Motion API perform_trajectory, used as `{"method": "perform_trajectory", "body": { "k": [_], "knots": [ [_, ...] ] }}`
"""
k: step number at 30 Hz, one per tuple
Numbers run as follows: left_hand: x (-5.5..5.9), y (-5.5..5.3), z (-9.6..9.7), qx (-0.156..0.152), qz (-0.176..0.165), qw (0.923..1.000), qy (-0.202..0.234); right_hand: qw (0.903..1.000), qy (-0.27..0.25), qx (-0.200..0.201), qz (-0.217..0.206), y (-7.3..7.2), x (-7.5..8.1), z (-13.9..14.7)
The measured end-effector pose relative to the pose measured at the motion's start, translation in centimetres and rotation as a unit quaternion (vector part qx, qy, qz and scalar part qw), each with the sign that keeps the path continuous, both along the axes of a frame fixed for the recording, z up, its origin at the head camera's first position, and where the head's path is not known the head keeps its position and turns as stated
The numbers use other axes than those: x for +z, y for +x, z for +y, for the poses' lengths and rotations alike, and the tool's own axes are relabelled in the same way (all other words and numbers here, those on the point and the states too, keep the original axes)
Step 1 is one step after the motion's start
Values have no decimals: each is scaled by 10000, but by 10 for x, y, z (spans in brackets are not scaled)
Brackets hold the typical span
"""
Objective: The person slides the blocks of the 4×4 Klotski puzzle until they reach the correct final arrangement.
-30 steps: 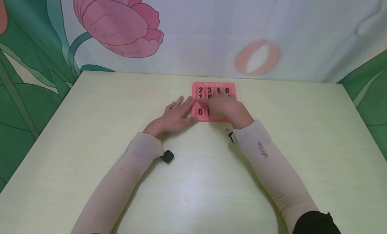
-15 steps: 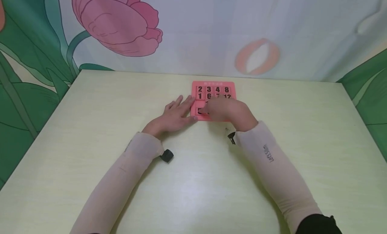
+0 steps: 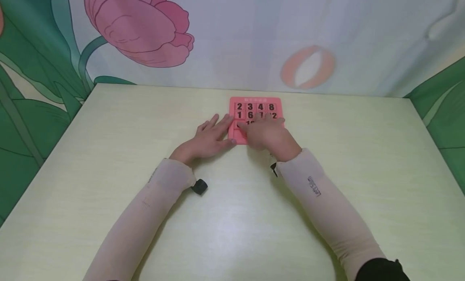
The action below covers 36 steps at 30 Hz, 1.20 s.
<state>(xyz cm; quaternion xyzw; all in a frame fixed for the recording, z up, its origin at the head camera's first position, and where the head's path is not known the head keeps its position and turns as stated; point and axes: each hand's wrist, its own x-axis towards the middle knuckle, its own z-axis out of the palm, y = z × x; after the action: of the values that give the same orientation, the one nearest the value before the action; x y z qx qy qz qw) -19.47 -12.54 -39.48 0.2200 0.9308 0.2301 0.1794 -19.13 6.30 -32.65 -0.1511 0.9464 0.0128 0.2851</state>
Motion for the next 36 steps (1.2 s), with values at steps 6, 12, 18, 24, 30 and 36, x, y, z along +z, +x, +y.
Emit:
{"method": "perform_trajectory", "body": {
  "k": [6,12,18,24,30,36],
  "knots": [
    [-1,0,-1,32,-6,10000,-31,9996,-222,-172,-10,-4,-3,3],
    [-1,0,0,-53,50,10000,-51,9993,-384,-32,-4,-3,3,9],
    [0,-1,1,-23,34,10000,3,9996,-189,180,114,5,4,5],
    [0,-1,-1,-43,9,10000,7,9992,-168,359,25,14,-1,-10],
    [-2,-2,-3,-99,100,9999,-3,9963,-465,659,-293,15,-1,-13],
    [-3,-2,-2,-83,59,9999,87,9952,-678,541,-452,17,3,-12]
  ]
}}
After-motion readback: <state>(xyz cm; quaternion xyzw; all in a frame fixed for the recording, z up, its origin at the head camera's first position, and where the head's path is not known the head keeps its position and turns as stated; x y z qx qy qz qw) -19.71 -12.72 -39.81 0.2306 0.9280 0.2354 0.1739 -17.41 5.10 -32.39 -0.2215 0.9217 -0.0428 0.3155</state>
